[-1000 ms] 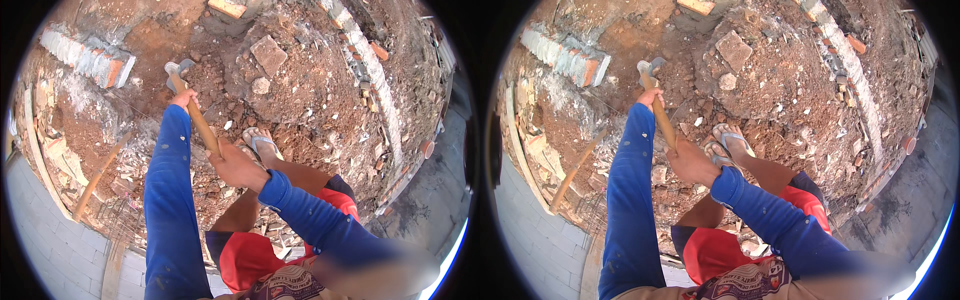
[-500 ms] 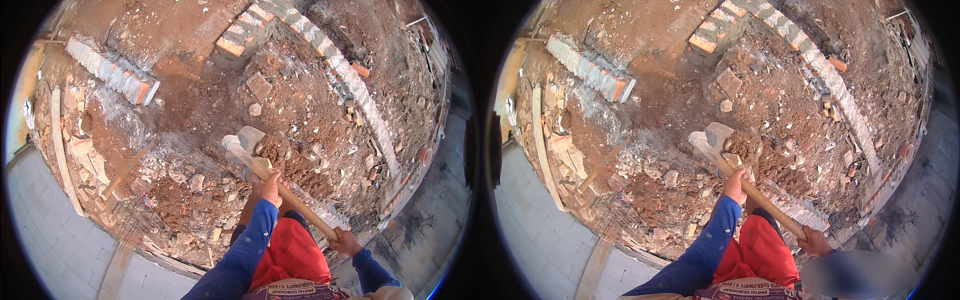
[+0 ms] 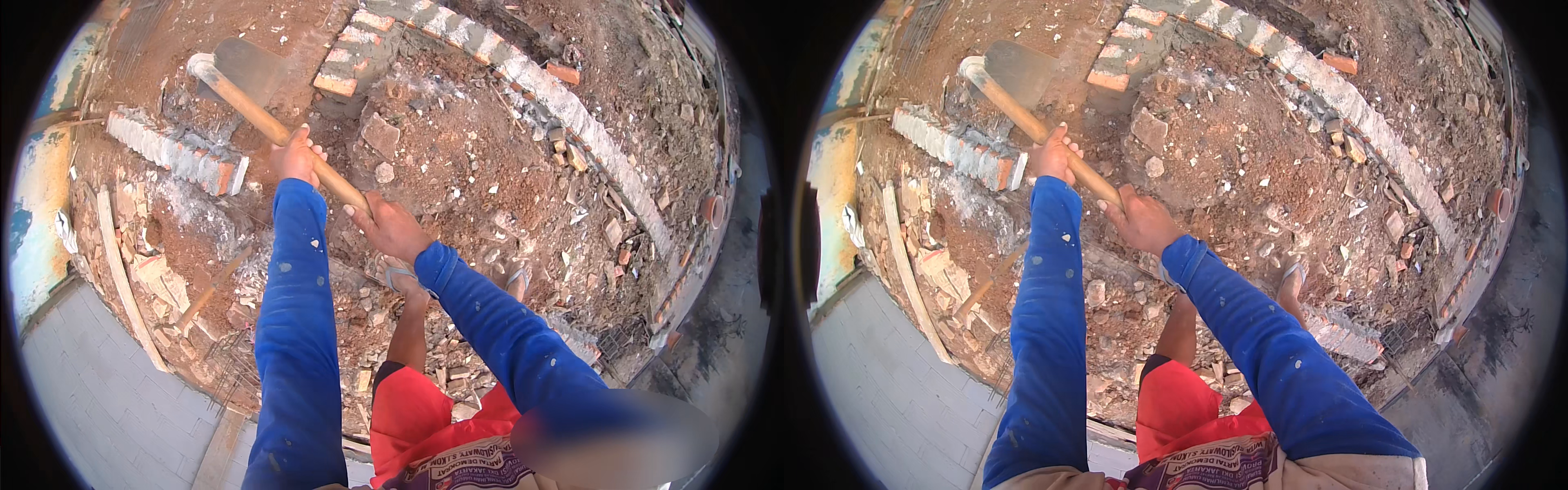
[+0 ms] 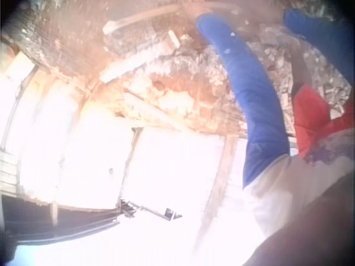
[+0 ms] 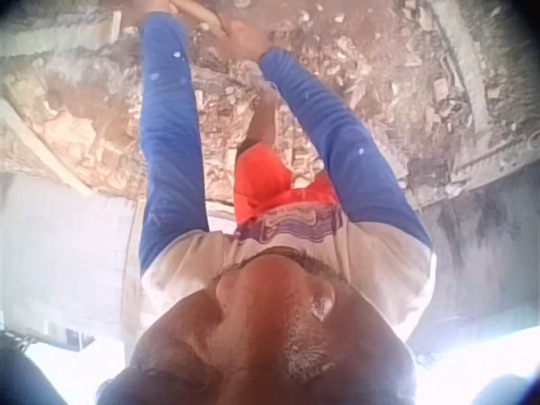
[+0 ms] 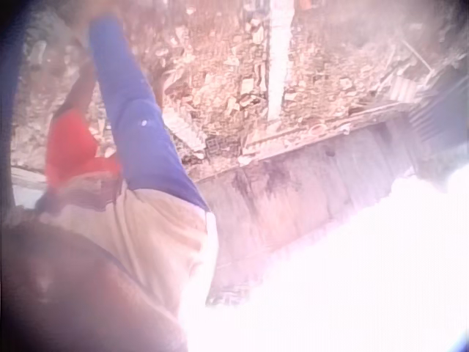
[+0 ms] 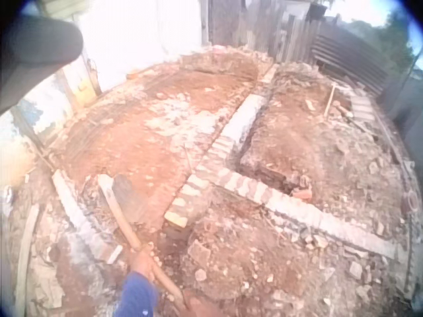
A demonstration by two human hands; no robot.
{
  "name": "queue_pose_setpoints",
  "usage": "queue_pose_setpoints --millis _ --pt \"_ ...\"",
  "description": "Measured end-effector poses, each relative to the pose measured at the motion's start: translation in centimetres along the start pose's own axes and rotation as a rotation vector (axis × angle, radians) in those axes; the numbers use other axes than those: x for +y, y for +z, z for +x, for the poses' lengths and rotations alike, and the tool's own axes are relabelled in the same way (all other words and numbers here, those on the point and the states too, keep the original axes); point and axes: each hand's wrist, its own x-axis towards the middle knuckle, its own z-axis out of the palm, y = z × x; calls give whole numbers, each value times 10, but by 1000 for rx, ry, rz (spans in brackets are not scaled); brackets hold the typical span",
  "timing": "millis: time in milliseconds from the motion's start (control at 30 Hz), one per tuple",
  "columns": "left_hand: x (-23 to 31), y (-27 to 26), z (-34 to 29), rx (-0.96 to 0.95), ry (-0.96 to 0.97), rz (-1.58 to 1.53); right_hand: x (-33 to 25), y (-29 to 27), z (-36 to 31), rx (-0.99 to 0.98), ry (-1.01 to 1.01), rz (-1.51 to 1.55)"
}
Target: The person digs into the dirt at a construction site using a hoe and positions a metal rebar cage into the excavated trench.
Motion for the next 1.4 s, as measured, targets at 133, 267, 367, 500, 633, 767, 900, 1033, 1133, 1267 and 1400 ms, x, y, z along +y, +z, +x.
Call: queue_pose_setpoints --millis 133,267,367,500,633,767,900,1033,1133,1267,1400 --pt "-140 40 -22 -110 -402 163 59 -13 -66 51 274 -62" --pt "-235 95 -80 -22 -419 352 112 -65 -143 41 403 73" --pt "-267 150 -133 -8 -392 429 131 -132 -191 -75 560 313" --pt "-330 205 -245 -51 -459 553 174 -194 -291 -44 646 513" --pt "-381 186 -312 -65 -430 428 205 -197 -367 -22 683 576" --pt "-405 233 -387 -27 -474 588 254 -217 -435 22 659 602" --pt "-391 242 -458 -40 -353 535 255 -222 -490 -8 718 586" --pt "-384 251 -534 -220 -620 335 247 -237 -565 22 770 394" --pt "-409 264 -570 -281 -688 219 244 -267 -593 27 808 54" --pt "-389 303 -534 -316 -557 176 258 -276 -546 108 722 -6" --pt "-339 350 -410 -285 -216 248 293 -262 -403 263 465 219"
